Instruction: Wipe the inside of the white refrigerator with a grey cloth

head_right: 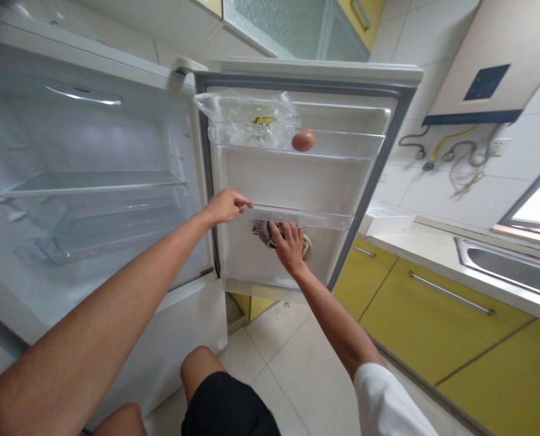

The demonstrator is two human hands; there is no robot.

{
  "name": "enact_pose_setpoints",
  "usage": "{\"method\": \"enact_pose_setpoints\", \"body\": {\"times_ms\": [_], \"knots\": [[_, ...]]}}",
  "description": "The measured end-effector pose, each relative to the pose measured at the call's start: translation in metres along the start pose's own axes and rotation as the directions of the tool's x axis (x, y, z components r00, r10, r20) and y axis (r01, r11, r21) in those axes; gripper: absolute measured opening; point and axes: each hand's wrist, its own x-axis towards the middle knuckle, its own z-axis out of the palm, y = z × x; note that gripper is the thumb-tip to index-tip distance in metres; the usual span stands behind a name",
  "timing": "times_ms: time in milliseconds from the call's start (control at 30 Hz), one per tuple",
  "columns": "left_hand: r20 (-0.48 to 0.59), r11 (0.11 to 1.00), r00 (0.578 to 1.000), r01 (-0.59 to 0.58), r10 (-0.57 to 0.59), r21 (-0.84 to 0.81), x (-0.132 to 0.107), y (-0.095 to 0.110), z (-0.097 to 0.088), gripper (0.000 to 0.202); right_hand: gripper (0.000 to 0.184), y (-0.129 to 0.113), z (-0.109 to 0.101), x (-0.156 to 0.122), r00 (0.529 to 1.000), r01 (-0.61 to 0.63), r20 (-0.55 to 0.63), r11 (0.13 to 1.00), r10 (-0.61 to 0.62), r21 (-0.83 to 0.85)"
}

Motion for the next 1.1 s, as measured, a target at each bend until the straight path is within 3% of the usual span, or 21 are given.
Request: {"method": "enact_pose_setpoints", "body": {"times_ms": [100,200,367,433,533,633,700,900,967,1100], "knots": [[-0.010,1.000,1.000,0.001,-0.001,-0.002,0.001,0.000,0.002,0.034,0.044,0.040,-0.023,-0.018,0.986,-0.135,0.090,0.989,0.140,-0.058],[-0.016,1.000,1.000,0.012,-0.012,0.011,-0.001,0.004,0.003,0.033,0.047,0.070,-0.040,-0.031,0.967,-0.231,0.091,0.969,0.238,-0.082],[-0.037,0.999,0.999,0.039,-0.038,0.008,-0.002,0.010,0.003,0.030,0.055,0.076,-0.051,-0.040,0.953,-0.235,0.173,0.967,0.249,-0.099],[-0.040,0.999,0.998,0.045,-0.045,0.008,-0.002,0.011,0.003,0.030,0.056,0.069,-0.050,-0.043,0.920,-0.281,0.254,0.954,0.300,-0.109],[-0.038,0.998,0.998,0.047,-0.046,0.028,-0.002,0.013,0.004,0.033,0.058,0.054,-0.044,-0.052,0.834,-0.340,0.433,0.936,0.343,-0.088],[-0.047,0.998,0.998,0.041,-0.039,0.049,-0.003,0.015,0.005,0.034,0.059,0.039,-0.034,-0.060,0.756,-0.351,0.586,0.936,0.292,-0.014],[-0.054,0.998,0.998,0.046,-0.043,0.049,-0.003,0.015,0.006,0.034,0.060,0.027,-0.026,-0.058,0.737,-0.339,0.631,0.940,0.241,0.036],[-0.057,0.999,0.998,0.021,-0.019,0.030,-0.002,0.015,0.009,0.036,0.063,-0.029,0.005,-0.029,0.751,-0.120,0.658,0.965,-0.065,0.232],[-0.057,0.999,0.998,0.015,-0.013,0.037,-0.002,0.014,0.009,0.036,0.063,-0.054,0.017,-0.017,0.713,-0.024,0.672,0.950,-0.202,0.311],[-0.057,0.999,0.998,0.001,0.001,0.042,-0.002,0.012,0.009,0.036,0.045,-0.094,0.040,0.000,0.580,0.070,0.717,0.901,-0.386,0.428]]}}
